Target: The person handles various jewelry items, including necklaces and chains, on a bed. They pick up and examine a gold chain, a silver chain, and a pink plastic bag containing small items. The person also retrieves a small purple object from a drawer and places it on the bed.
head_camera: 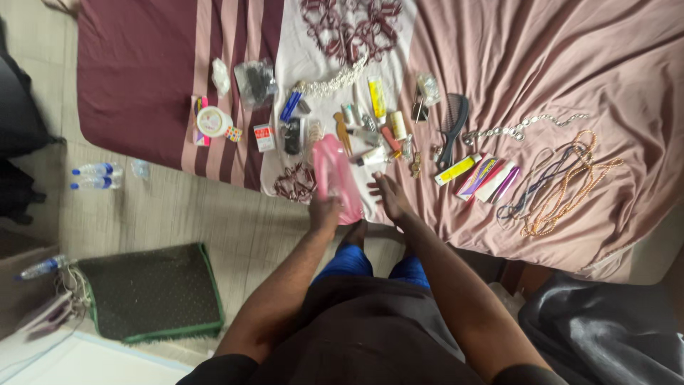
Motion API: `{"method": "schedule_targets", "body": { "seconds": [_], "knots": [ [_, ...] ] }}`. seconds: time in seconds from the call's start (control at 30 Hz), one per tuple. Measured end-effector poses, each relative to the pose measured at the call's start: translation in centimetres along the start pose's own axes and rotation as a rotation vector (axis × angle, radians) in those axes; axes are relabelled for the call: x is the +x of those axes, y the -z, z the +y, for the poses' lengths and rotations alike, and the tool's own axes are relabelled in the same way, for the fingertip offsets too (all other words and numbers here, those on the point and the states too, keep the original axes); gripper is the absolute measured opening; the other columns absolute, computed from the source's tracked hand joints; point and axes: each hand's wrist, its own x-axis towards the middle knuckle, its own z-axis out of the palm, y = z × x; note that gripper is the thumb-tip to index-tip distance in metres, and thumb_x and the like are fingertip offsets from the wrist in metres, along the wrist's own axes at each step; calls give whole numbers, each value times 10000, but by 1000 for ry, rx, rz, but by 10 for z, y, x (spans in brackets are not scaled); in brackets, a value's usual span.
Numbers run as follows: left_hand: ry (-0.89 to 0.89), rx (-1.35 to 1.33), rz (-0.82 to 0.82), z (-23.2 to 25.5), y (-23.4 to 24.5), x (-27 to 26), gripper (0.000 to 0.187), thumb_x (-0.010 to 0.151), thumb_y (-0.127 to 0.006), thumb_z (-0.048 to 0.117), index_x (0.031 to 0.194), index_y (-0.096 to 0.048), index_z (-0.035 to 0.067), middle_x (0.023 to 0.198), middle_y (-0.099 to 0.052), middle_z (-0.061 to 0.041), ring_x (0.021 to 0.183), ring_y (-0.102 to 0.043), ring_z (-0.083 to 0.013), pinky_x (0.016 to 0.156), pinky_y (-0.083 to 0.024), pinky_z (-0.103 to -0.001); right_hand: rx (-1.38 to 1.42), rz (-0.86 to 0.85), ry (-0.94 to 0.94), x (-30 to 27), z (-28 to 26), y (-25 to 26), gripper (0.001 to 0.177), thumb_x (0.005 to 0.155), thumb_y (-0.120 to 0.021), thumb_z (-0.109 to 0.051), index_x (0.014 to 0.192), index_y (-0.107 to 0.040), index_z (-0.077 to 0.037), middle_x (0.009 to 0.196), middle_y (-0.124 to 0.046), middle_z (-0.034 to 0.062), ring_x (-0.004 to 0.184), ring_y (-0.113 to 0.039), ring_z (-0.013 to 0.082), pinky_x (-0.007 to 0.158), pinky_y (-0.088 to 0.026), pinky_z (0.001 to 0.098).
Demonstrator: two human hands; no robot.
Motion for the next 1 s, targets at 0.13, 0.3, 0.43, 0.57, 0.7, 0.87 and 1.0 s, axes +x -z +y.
{"method": "schedule_targets", "body": {
  "seconds": [0.13,0.3,0.43,0.57,0.7,0.87,1.0],
  "knots": [
    [-298,280,153,-16,49,2,236,894,-583,132,1041,-660,-36,887,-723,-228,828,-727,-363,740,-557,-468,-622,154,352,12,15,-12,356,873,-701,-272,1166,-703,-70,1140,-707,142,1017,-690,360,895,-555,445],
    [-231,412,200,6,72,-6,226,930,-599,176,968,-665,-37,824,-712,-256,796,-712,-436,708,-533,-506,-680,115,468,57,-11,-54,295,926,-677,-200,1195,-685,-81,1142,-668,146,908,-692,389,795,-561,504],
    [-234,418,188,20,76,-11,218,954,-564,156,997,-659,-34,820,-699,-276,795,-698,-461,689,-520,-525,-750,160,294,103,-28,-89,482,854,-753,-296,1241,-626,-39,1119,-617,219,775,-684,422,661,-552,535],
    [-293,512,150,24,76,-9,188,943,-542,98,1000,-653,-43,835,-688,-292,826,-683,-493,711,-504,-566,-802,151,322,134,-7,-101,216,908,-715,-216,1054,-660,-66,1050,-663,202,809,-713,356,721,-569,489],
    [-324,499,122,34,72,-13,260,937,-530,72,1140,-649,-40,879,-686,-303,848,-673,-499,712,-504,-581,-612,276,391,124,-9,-81,202,891,-750,-207,1009,-722,-45,879,-721,202,784,-711,363,733,-563,463],
    [-359,564,109,27,65,-9,367,924,-545,69,1265,-619,-46,897,-678,-322,860,-651,-510,738,-494,-586,-130,308,42,79,-28,-52,264,904,-739,-212,1032,-786,14,826,-772,185,642,-727,218,612,-568,359],
    [-384,607,79,10,66,-7,193,981,-565,107,1106,-649,-14,918,-690,-258,882,-668,-464,757,-511,-552,291,274,-111,50,-14,-35,294,941,-708,-199,1087,-732,55,825,-763,112,595,-719,143,524,-584,291]
  ]
}}
